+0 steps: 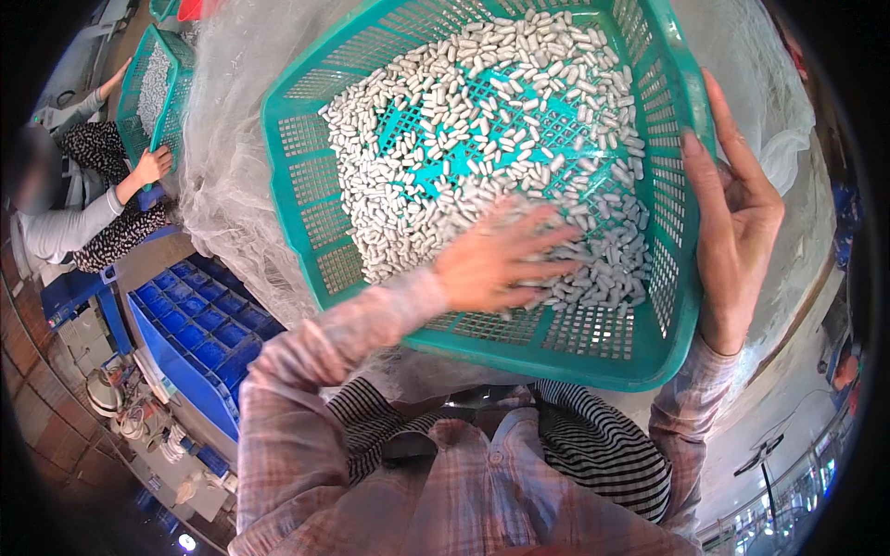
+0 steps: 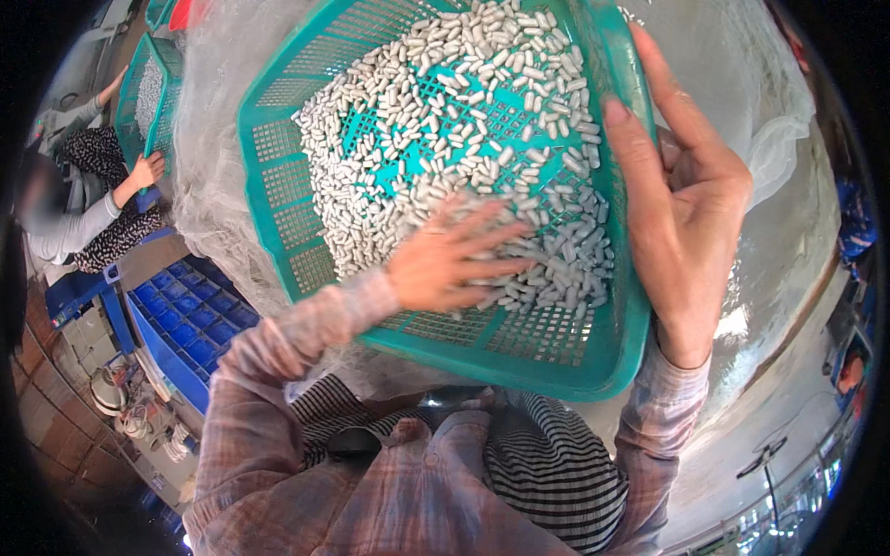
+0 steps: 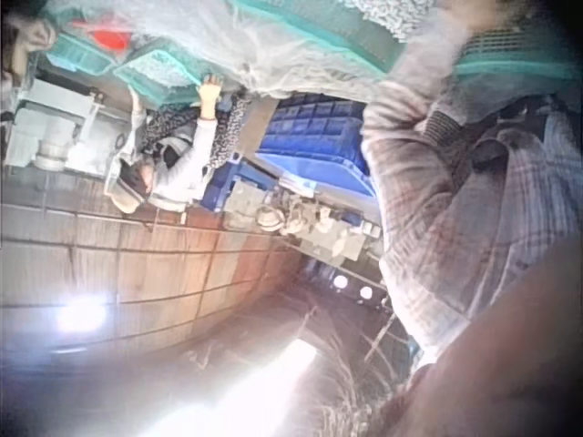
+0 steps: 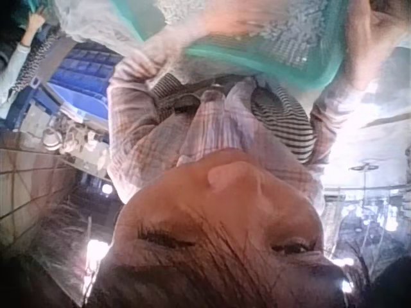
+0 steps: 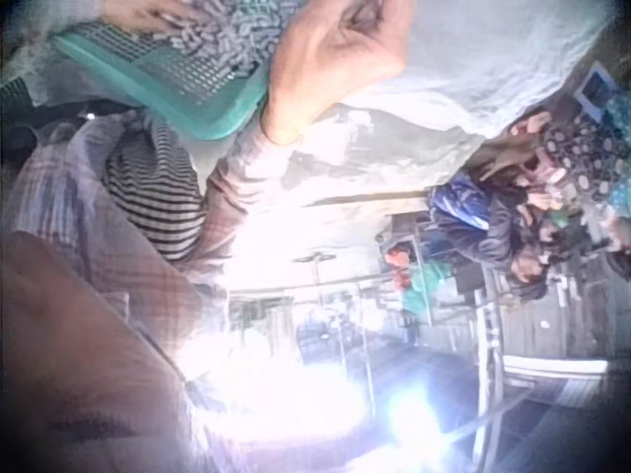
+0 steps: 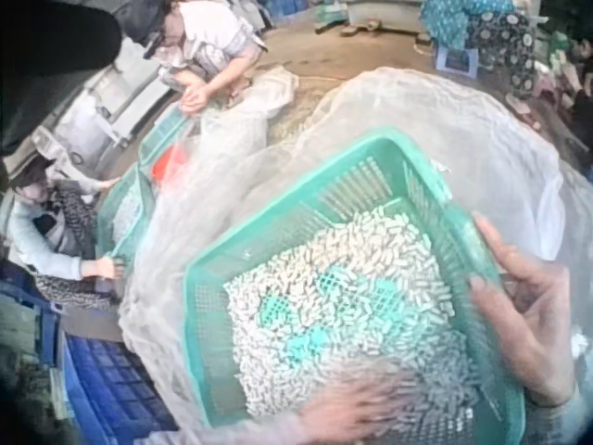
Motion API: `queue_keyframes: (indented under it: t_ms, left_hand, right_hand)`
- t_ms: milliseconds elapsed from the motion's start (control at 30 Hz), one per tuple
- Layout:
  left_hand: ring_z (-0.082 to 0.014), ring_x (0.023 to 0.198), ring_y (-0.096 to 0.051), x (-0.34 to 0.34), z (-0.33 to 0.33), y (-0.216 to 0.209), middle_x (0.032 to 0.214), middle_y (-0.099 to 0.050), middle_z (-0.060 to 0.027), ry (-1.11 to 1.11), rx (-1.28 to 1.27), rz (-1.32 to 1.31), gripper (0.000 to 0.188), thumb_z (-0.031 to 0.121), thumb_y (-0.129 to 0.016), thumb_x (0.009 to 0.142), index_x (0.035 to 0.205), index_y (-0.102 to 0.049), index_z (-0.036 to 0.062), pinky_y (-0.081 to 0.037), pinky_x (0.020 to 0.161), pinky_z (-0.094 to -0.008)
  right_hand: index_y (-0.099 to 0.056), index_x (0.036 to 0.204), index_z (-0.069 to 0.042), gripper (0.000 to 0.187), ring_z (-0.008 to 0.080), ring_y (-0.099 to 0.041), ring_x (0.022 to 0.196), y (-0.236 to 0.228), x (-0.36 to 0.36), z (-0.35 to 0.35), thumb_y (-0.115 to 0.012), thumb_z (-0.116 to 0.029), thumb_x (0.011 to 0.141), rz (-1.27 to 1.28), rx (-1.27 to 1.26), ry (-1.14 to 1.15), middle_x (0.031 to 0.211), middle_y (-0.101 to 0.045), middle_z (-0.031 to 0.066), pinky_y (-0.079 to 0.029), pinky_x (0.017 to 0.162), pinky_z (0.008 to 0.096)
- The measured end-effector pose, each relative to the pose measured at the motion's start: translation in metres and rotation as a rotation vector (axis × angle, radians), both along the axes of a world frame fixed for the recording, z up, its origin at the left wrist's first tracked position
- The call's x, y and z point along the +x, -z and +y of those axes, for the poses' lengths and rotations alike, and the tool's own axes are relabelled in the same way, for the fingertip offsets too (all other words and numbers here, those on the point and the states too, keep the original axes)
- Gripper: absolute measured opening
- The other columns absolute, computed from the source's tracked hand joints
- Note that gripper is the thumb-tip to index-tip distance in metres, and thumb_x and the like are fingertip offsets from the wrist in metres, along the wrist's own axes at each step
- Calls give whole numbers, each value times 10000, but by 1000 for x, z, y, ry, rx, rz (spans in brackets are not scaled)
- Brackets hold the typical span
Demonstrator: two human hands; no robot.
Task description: The person sits and sifts white pellets in a green basket by hand, then pours them into a machine hopper. The person uses a red scoop to transfer pellets from a blue bin into the basket and continues sifting.
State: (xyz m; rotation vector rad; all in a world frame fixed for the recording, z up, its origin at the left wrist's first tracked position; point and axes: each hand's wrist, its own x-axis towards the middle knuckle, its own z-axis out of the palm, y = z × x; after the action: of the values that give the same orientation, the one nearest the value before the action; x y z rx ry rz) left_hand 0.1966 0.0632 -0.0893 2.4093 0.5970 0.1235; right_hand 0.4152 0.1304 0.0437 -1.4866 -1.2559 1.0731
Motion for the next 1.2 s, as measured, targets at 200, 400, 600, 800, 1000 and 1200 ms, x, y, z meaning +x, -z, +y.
queue_keyframes:
  t_ms: [200,400,600,800,1000,1200]
  left_hand:
    - [-374,1359,-269,-142,51,61,1467,-340,-135,-786,279,82,558,415,-594,845,1370,-477,266,-107,1094,-601]
    - [-347,1126,-453,-24,134,60,1134,-556,-152,-1248,455,-282,461,378,-730,750,1115,-611,123,-317,990,-468]
    - [-385,1263,-373,92,59,-6,1339,-424,-146,-668,225,-271,444,343,-695,755,1159,-574,203,-275,1001,-635]
    - [-388,1437,-106,-61,9,35,1566,-200,-41,-220,220,156,680,482,-641,762,1396,-422,368,-11,1065,-715]
    - [-491,1376,-165,-36,99,51,1562,-151,-152,-1161,261,197,708,539,-527,865,1469,-321,234,-121,1096,-630]
    - [-393,1348,-281,115,48,-3,1483,-307,-174,-713,152,-304,642,391,-592,851,1403,-420,111,-234,1070,-569]
  right_hand:
    - [-480,1348,26,442,86,-593,980,7,0,-1,-556,-15,915,18,127,37,1170,-632,117,-450,875,209]
    - [-470,1352,31,447,94,-574,1029,-2,1,-5,-552,-5,915,-19,79,2,1206,-614,113,-426,913,214]
    - [-482,1335,50,449,103,-596,994,-5,3,-6,-569,41,895,-88,-6,18,1176,-629,123,-444,886,210]
    - [-475,1345,39,464,73,-609,896,2,6,0,-573,46,892,-1,49,45,1111,-650,108,-462,819,192]
    - [-480,1347,27,466,65,-605,887,2,-2,-1,-584,33,893,-5,62,77,1106,-653,103,-458,805,180]
    - [-476,1352,17,443,84,-590,1003,9,8,-6,-561,-7,917,-62,-7,-19,1231,-606,107,-458,884,218]
